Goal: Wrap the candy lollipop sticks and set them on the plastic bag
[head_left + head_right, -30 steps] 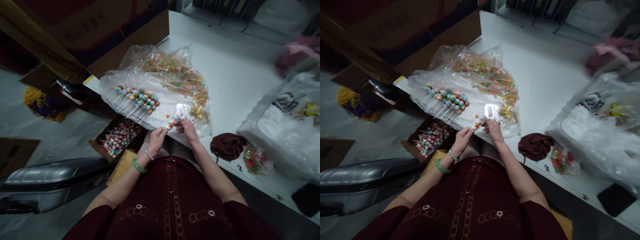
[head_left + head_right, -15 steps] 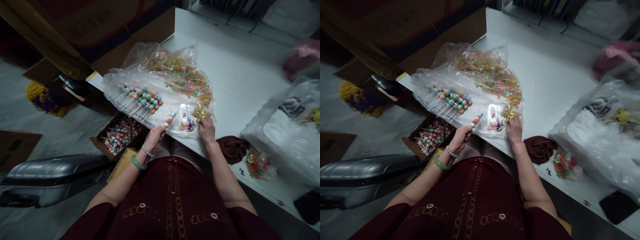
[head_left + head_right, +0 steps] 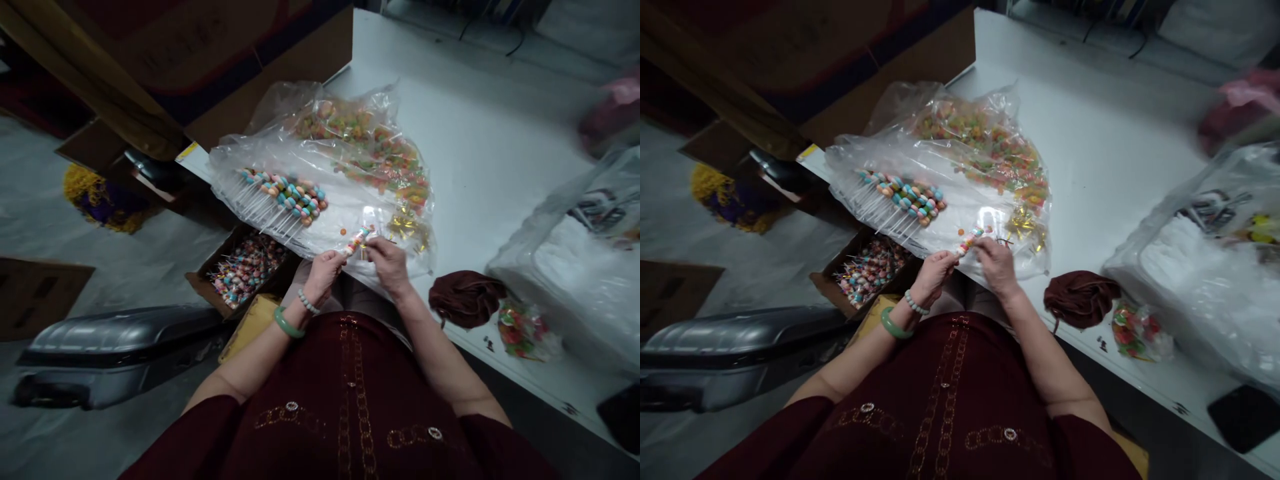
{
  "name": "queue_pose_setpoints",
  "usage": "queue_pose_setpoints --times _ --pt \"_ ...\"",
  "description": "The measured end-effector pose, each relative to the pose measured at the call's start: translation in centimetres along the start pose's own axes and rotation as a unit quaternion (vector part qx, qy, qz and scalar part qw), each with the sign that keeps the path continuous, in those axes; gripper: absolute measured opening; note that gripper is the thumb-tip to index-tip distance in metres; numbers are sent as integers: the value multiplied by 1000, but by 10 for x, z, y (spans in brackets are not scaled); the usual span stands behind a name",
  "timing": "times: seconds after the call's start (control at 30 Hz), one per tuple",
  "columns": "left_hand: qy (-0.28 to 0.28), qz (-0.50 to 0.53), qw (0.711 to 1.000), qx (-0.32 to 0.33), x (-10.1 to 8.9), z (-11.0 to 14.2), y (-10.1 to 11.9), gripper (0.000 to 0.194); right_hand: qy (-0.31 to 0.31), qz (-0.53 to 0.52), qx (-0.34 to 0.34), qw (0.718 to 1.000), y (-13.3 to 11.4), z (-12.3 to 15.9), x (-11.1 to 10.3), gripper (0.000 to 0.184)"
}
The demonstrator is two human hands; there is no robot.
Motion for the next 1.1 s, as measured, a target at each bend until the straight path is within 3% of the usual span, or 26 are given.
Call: queue_pose_setpoints --times 0.1,0.27,0.37,0.47,0.53,0.63,0.73,0.83,0.9,0.97,1.03,1.1 --pt "-9 4 1000 6 5 2 3 32 -42 57 0 997 -17 5 37 22" --pt "-46 38 998 18 4 4 -1 39 -51 147 9 988 -11 9 47 23" --pt "-29 69 997 19 -1 3 -3 38 -86 105 11 991 -7 10 50 22" --pt "-14 82 996 36 -1 1 0 33 -55 8 34 998 -5 15 51 22" --pt "-13 87 995 39 2 -1 2 31 -8 -26 49 998 -2 18 48 23" --pt "7 103 995 13 3 -5 2 31 41 10 59 997 6 19 36 22" --pt "27 108 994 -2 2 -11 3 30 38 141 45 988 11 13 13 24" --pt "24 107 994 10 1 -15 7 32 31 329 65 941 15 8 -13 36" --pt "13 99 995 30 2 -15 10 33 40 376 83 922 11 10 -22 36" --pt "2 87 994 60 6 -13 14 36 42 312 62 947 1 13 -16 27" --pt "-8 73 993 93 10 -11 18 37 39 176 33 983 -10 15 -1 18" --pt "-9 59 990 124 12 -7 22 38 46 26 63 997 -11 15 15 16"
Point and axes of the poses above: each hand's wrist, its own z-axis away from the middle knuckle, its own x-axis out of the palm, y = z × x, the point moved 7 cm from there along -z, towards the middle knuckle, and after that the axes turned 3 degrees about -z, right-handed, at the moved point
